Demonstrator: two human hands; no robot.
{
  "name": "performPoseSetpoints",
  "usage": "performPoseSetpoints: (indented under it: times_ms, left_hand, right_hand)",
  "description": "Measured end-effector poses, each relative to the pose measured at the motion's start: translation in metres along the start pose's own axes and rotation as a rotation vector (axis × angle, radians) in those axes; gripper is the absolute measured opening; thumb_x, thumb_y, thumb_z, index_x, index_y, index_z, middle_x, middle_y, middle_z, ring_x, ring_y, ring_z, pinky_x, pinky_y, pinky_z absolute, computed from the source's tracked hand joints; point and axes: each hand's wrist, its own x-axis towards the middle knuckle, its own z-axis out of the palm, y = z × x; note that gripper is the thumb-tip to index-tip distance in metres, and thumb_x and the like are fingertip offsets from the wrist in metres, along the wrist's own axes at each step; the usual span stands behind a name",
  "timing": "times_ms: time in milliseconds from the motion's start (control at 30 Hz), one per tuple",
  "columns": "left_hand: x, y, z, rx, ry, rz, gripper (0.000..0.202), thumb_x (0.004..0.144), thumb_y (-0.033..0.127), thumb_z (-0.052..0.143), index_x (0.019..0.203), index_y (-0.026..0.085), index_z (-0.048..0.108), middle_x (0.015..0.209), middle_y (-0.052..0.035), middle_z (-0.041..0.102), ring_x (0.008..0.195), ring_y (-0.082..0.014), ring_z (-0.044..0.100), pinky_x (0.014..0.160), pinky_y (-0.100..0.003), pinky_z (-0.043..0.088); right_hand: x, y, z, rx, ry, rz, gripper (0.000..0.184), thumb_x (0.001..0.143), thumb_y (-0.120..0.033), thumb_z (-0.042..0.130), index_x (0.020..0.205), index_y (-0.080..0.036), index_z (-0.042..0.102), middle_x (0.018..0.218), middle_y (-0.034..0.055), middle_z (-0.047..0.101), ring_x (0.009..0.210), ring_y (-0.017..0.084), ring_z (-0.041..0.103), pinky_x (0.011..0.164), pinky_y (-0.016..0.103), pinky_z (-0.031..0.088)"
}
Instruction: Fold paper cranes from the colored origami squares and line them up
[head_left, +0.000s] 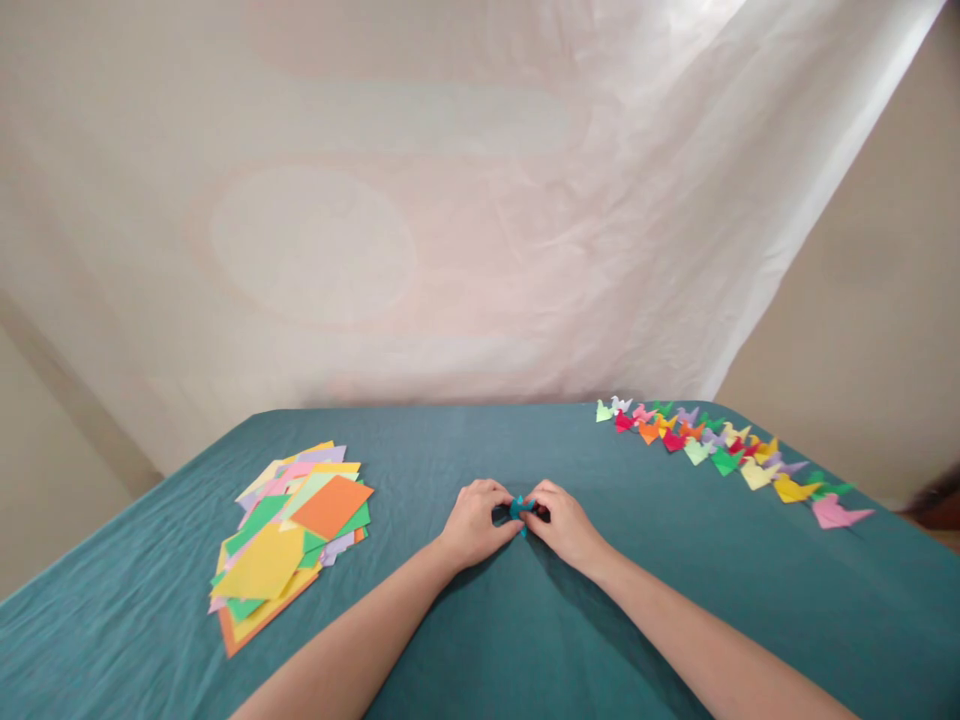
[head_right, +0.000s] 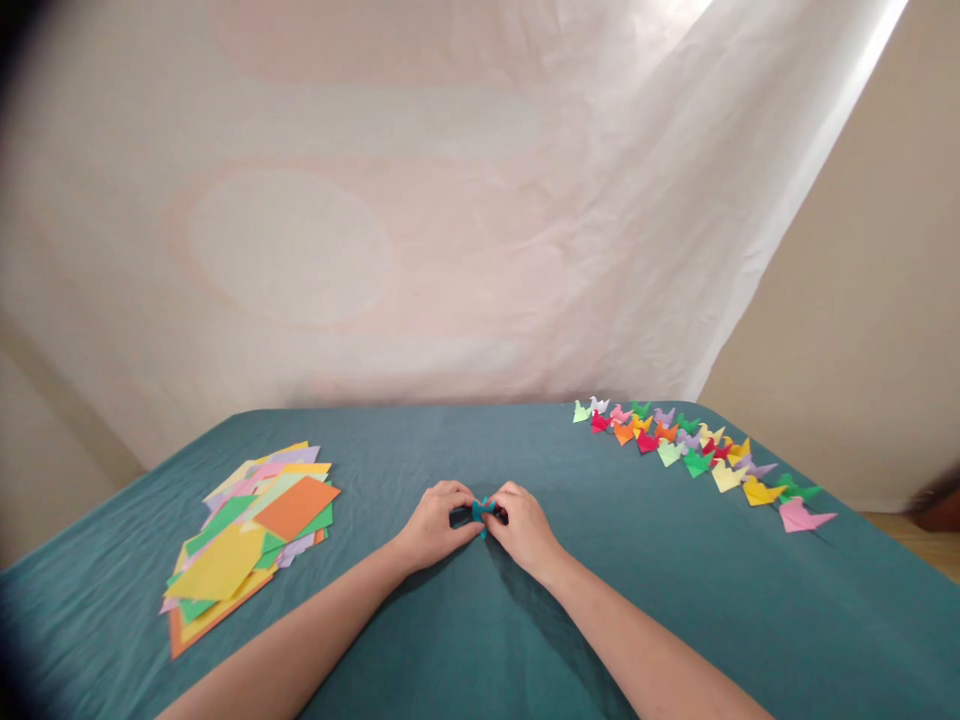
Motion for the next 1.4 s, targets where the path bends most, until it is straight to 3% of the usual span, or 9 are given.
performPoseSetpoints:
  times_ms: [500, 767, 1033, 1400]
  left_hand:
    - [-0.002, 0.001, -0.002, -0.025, 0.021, 0.024, 0.023, 0.069, 0.027, 0.064, 0.092, 0.022, 0.064, 0.098, -0.0040, 0.059, 0.094, -0.0214, 0.052, 0.085, -0.034, 0.040]
    - [-0.003, 0.003, -0.005, -0.143, 0.071, 0.021, 0.039, 0.070, 0.012, 0.057, 0.107, 0.023, 0.057, 0.102, -0.0027, 0.061, 0.099, -0.0203, 0.052, 0.091, -0.035, 0.037]
    - [-0.002, 0.001, -0.001, -0.127, 0.032, 0.000, 0.062, 0.065, 0.026, 0.071, 0.121, 0.022, 0.044, 0.101, -0.0036, 0.061, 0.099, -0.0232, 0.053, 0.091, -0.039, 0.037]
    - [-0.002, 0.002, -0.001, -0.116, 0.010, -0.040, 0.063, 0.065, 0.028, 0.070, 0.120, 0.022, 0.042, 0.103, -0.0031, 0.061, 0.102, -0.0236, 0.053, 0.093, -0.039, 0.035]
  right_hand:
    - [0.000, 0.001, -0.015, 0.051, -0.072, 0.018, 0.006, 0.071, -0.016, 0.060, 0.075, -0.018, 0.064, 0.081, 0.0027, 0.056, 0.075, 0.015, 0.053, 0.070, 0.027, 0.042]
    - [-0.004, 0.002, -0.014, 0.205, -0.025, 0.025, 0.030, 0.070, -0.014, 0.056, 0.098, -0.020, 0.062, 0.089, 0.0025, 0.059, 0.080, 0.016, 0.054, 0.074, 0.029, 0.044]
    - [-0.004, 0.013, -0.004, 0.178, 0.022, 0.082, 0.043, 0.067, -0.021, 0.063, 0.110, -0.020, 0.056, 0.090, 0.0036, 0.062, 0.082, 0.018, 0.057, 0.077, 0.033, 0.045]
    - [-0.003, 0.005, -0.007, 0.072, -0.006, 0.057, 0.045, 0.066, -0.021, 0.065, 0.110, -0.020, 0.056, 0.091, 0.0050, 0.062, 0.086, 0.020, 0.057, 0.080, 0.035, 0.043]
